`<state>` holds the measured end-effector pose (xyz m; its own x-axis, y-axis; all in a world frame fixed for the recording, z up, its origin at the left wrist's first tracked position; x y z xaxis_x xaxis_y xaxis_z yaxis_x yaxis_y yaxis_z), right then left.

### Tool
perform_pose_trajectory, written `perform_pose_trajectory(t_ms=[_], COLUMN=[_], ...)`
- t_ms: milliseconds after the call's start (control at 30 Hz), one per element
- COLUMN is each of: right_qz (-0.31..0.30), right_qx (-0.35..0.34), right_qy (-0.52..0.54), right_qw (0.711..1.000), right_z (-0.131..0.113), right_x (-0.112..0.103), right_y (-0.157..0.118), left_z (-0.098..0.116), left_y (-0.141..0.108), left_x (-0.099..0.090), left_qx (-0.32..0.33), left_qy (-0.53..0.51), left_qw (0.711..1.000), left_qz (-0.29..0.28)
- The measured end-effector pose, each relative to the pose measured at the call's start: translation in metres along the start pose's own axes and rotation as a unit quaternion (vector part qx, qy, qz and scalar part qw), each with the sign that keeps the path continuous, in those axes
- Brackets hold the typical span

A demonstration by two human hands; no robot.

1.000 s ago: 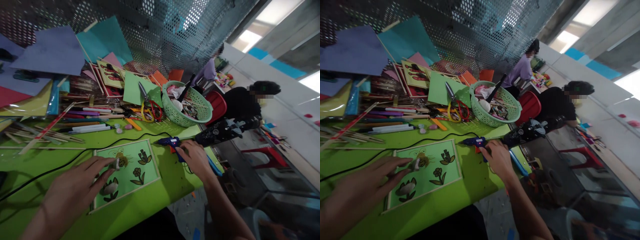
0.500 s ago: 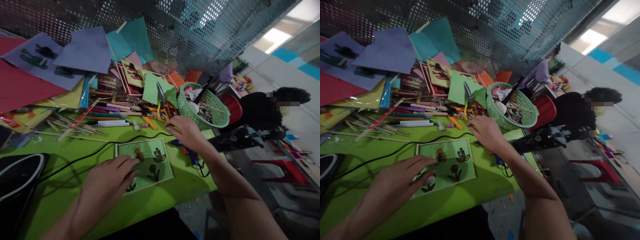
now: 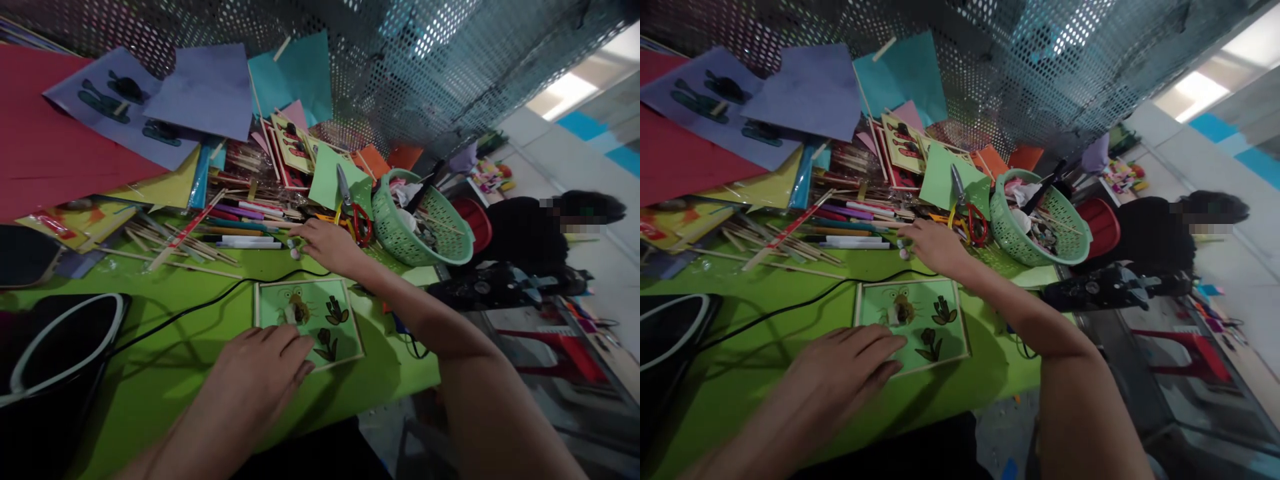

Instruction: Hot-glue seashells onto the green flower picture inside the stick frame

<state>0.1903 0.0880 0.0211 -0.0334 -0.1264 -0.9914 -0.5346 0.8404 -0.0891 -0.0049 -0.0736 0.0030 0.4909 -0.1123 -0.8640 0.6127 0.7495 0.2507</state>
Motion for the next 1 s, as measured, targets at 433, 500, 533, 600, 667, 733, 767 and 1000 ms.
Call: perform_pose_trajectory(t_ms=[433,500,533,600,667,733,767,1000], right_qz=[0.013,0.027,0.037,0.055,0.067,0.073,0.075,0.087], right_qx=[-0.034,-0.034,-0.032,-0.018,0.003,0.019,0.024,0.017], right_qy=[0.008,0.04,0.065,0.136,0.228,0.309,0.338,0.377], right_qw=[0.999,0.998,0.997,0.989,0.971,0.948,0.938,0.922], right_z=[0.003,0.005,0.006,0.008,0.007,0.005,0.003,-0.009], right_x=[0.008,0.006,0.004,-0.002,-0.009,-0.015,-0.018,-0.017], right_y=[0.013,0.01,0.008,0.001,-0.011,-0.025,-0.033,-0.062], left_z=[-0.001,-0.002,-0.002,-0.004,-0.006,-0.009,-0.01,-0.013], left_y=[0.0,0.001,0.001,0.003,0.004,0.006,0.006,0.01], left_x=[0.001,-0.002,-0.004,-0.009,-0.013,-0.017,-0.018,-0.02], left_qx=[0.02,0.014,0.011,0.0,-0.017,-0.045,-0.062,-0.153], left_qy=[0.048,0.047,0.043,0.035,0.026,0.015,0.006,-0.03], left_qw=[0.999,0.999,0.999,0.999,0.999,0.999,0.998,0.988], left_qz=[-0.011,-0.015,-0.019,-0.022,-0.006,0.017,0.027,0.002])
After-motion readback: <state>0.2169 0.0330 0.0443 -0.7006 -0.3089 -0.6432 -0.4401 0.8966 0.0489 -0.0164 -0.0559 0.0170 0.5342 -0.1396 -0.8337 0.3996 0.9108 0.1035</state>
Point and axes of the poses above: each hand's wrist, its own y-axis towards the middle knuckle, its own x-axis out of the palm, z = x × y, the point moved 1 cm from there along y, towards the middle knuckle, and after that the axes turned 5 degrees about y, right-handed, at the moved point
